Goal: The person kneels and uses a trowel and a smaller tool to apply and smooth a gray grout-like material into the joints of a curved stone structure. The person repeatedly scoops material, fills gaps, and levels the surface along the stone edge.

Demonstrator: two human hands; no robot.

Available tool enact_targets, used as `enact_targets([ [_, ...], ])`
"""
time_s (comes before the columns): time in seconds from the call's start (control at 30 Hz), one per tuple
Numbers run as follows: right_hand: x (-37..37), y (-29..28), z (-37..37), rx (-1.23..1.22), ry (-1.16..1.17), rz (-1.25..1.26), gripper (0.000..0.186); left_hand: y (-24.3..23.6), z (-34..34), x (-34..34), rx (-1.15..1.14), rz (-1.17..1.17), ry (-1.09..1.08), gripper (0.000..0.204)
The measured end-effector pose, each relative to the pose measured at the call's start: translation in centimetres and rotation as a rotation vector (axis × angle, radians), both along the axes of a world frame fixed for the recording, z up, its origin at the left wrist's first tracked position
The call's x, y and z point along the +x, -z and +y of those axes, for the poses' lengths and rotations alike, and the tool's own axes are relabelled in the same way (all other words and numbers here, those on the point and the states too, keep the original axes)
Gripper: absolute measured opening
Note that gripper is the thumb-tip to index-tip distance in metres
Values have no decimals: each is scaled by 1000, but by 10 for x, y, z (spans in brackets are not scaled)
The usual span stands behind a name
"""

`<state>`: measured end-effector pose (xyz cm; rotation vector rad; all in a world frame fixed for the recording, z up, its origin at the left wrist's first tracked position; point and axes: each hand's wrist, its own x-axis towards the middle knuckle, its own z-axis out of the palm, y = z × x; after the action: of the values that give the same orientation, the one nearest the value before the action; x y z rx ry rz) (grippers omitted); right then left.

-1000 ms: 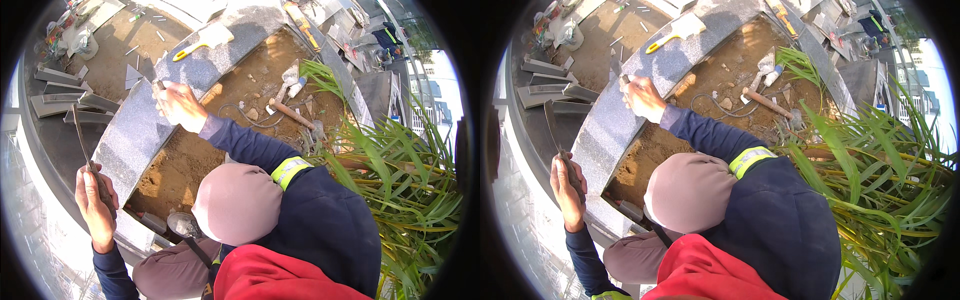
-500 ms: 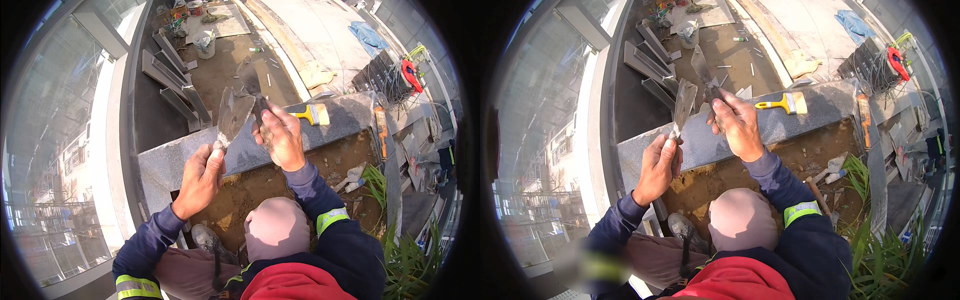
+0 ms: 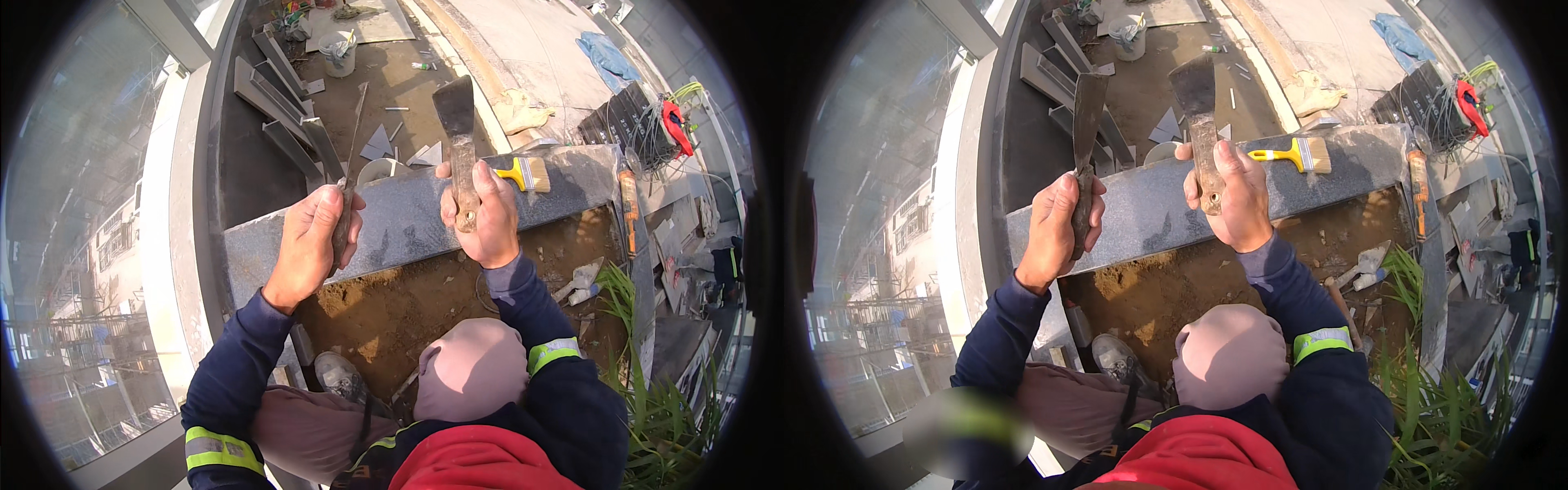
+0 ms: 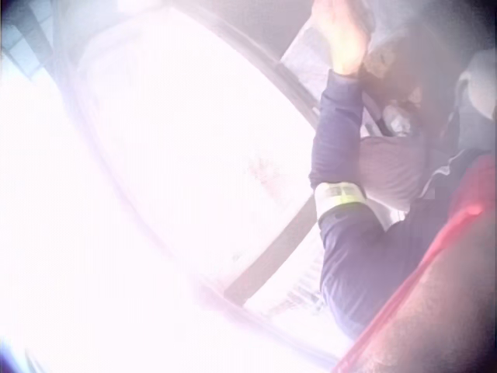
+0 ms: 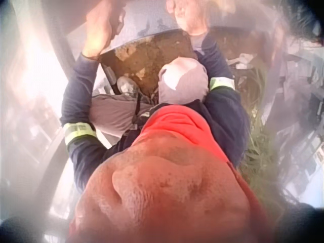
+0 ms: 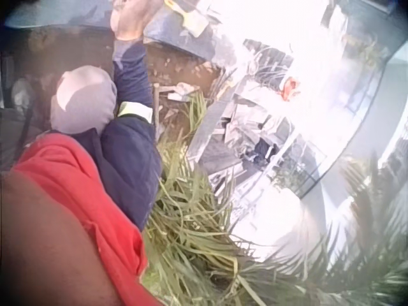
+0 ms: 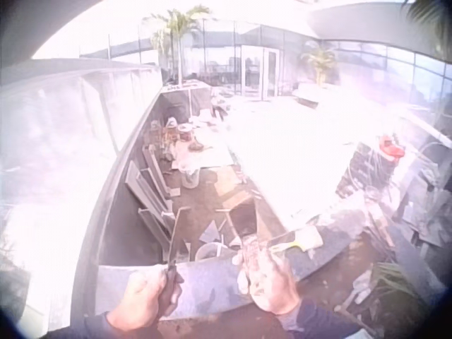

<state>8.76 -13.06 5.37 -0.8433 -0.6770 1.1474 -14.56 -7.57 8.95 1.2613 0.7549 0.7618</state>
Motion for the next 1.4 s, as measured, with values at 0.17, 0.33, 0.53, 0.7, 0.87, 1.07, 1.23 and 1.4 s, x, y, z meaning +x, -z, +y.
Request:
enact_targets([
  [0.17,-25,15,7,-27,-384,475,51,15,-4,0,-202,-140,295,55],
  [0.33,-19,7,-26,82,-732,-82,57,13,5,-21,-176,-147,260,56],
  [0.53,-9,10,-28,100,-133,-465,42,35,9,-60,-170,-100,113,58],
  [0.7,-27,-9,-15,436,70,-959,42,54,4,-37,23,-78,-76,56],
  [0.87,-55,-22,-6,417,61,-871,40,46,2,-23,205,38,-131,60],
  [1.07,-51,-6,5,445,161,-862,41,36,-4,-20,258,106,-98,60],
  [1.23,-41,-2,12,271,107,-908,39,39,-3,-27,295,148,-39,61],
  [1.4,-55,9,-5,594,264,-845,36,40,-4,-26,341,186,-11,61],
])
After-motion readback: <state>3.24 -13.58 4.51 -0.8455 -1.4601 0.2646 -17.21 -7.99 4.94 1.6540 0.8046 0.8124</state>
